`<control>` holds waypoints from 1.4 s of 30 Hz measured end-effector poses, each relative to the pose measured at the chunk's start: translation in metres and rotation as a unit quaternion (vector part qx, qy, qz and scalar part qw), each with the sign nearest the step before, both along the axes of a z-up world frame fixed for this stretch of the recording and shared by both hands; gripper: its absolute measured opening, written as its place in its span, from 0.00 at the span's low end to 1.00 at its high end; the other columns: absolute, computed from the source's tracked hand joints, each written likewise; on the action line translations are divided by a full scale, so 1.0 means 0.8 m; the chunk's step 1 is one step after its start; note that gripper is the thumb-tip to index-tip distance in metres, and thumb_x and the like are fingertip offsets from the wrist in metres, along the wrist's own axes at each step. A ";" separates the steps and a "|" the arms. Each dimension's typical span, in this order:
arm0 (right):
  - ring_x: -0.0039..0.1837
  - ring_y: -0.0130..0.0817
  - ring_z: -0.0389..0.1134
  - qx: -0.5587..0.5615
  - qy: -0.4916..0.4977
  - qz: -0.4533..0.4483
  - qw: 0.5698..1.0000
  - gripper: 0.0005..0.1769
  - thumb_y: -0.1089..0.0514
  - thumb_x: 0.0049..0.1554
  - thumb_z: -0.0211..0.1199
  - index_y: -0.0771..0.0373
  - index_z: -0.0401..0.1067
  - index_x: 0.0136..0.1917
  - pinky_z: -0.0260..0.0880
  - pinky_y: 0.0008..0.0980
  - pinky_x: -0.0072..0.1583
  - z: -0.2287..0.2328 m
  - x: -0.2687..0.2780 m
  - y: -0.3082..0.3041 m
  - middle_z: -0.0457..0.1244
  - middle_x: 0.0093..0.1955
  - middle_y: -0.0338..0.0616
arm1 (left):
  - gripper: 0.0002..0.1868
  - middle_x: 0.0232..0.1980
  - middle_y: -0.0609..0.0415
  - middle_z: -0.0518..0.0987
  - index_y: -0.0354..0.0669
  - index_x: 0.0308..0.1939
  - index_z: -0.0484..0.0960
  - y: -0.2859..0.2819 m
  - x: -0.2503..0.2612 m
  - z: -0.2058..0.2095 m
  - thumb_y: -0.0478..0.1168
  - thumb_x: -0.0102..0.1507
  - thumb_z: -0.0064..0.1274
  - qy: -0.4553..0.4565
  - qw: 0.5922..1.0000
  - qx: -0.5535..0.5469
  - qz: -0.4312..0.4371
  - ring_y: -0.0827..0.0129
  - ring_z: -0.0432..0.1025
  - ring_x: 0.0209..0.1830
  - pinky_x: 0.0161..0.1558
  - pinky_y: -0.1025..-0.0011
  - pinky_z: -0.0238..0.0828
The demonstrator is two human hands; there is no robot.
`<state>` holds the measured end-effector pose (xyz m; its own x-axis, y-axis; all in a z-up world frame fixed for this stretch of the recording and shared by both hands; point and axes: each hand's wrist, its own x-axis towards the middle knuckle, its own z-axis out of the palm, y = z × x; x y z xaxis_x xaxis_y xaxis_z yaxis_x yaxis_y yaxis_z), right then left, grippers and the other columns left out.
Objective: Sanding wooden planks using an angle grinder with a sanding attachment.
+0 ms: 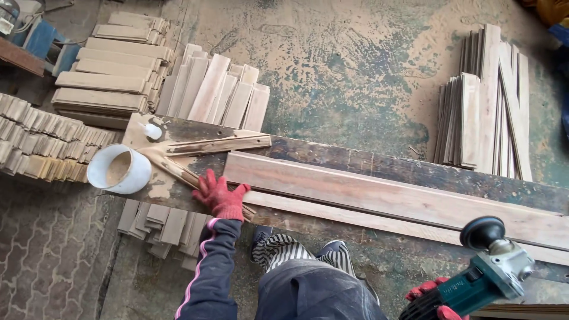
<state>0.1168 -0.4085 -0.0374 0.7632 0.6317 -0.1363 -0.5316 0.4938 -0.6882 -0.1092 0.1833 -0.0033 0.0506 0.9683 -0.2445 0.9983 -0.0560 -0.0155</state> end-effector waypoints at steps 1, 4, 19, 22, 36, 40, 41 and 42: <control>0.53 0.61 0.75 -0.002 -0.002 -0.006 1.000 0.41 0.58 0.49 0.78 0.71 0.64 0.71 0.77 0.64 0.51 0.039 0.010 0.070 0.71 0.53 0.63 | 0.49 0.85 0.52 0.51 0.47 0.60 0.81 0.001 -0.009 -0.015 0.79 0.49 0.57 -0.031 0.998 0.027 -0.038 0.53 0.37 0.86 0.79 0.43 0.25; 0.51 0.57 0.73 -0.074 0.002 -0.017 0.997 0.42 0.58 0.47 0.74 0.70 0.61 0.71 0.75 0.60 0.53 0.098 -0.032 0.162 0.67 0.52 0.61 | 0.49 0.85 0.41 0.48 0.43 0.60 0.78 -0.002 -0.011 -0.044 0.76 0.48 0.58 0.000 0.992 0.101 -0.073 0.43 0.35 0.85 0.77 0.38 0.22; 0.38 0.50 0.70 -0.324 0.084 0.215 0.917 0.22 0.72 0.44 0.68 0.77 0.73 0.54 0.72 0.43 0.43 0.119 -0.146 0.389 0.69 0.40 0.61 | 0.33 0.41 0.52 0.82 0.40 0.52 0.79 -0.143 0.087 0.083 0.32 0.43 0.71 -0.601 0.578 -0.544 0.094 0.67 0.76 0.36 0.42 0.69 0.78; 0.35 0.52 0.70 -0.362 0.100 0.195 0.906 0.23 0.72 0.45 0.69 0.72 0.71 0.55 0.68 0.43 0.38 0.129 -0.151 0.377 0.69 0.37 0.64 | 0.33 0.42 0.53 0.83 0.42 0.51 0.81 -0.150 0.102 0.080 0.35 0.41 0.72 -0.593 0.579 -0.554 0.082 0.67 0.76 0.38 0.46 0.68 0.77; 0.33 0.54 0.68 -0.323 0.118 0.132 0.930 0.25 0.73 0.47 0.64 0.73 0.69 0.59 0.70 0.43 0.36 0.066 -0.120 0.317 0.69 0.40 0.66 | 0.43 0.48 0.53 0.82 0.44 0.59 0.76 -0.204 0.155 0.061 0.37 0.39 0.71 -0.535 0.614 -0.574 0.085 0.67 0.76 0.43 0.49 0.69 0.77; 0.30 0.54 0.68 -0.330 0.120 0.139 0.926 0.25 0.71 0.45 0.67 0.73 0.68 0.57 0.69 0.43 0.34 0.076 -0.118 0.329 0.67 0.36 0.65 | 0.43 0.45 0.52 0.82 0.41 0.58 0.76 -0.209 0.162 0.025 0.38 0.38 0.73 -0.551 0.609 -0.566 0.074 0.66 0.77 0.39 0.44 0.70 0.80; 0.30 0.54 0.68 -0.330 0.120 0.140 0.926 0.25 0.71 0.45 0.67 0.73 0.68 0.57 0.69 0.43 0.34 0.074 -0.117 0.328 0.67 0.36 0.65 | 0.43 0.45 0.52 0.82 0.41 0.58 0.76 -0.212 0.161 0.019 0.38 0.38 0.73 -0.551 0.609 -0.566 0.075 0.66 0.77 0.39 0.44 0.70 0.80; 0.30 0.53 0.68 -0.320 0.117 0.148 0.928 0.25 0.72 0.45 0.67 0.73 0.68 0.57 0.70 0.44 0.33 0.073 -0.117 0.327 0.68 0.36 0.65 | 0.42 0.44 0.51 0.82 0.41 0.58 0.76 -0.214 0.160 0.014 0.37 0.39 0.73 -0.560 0.605 -0.560 0.083 0.66 0.77 0.38 0.43 0.69 0.80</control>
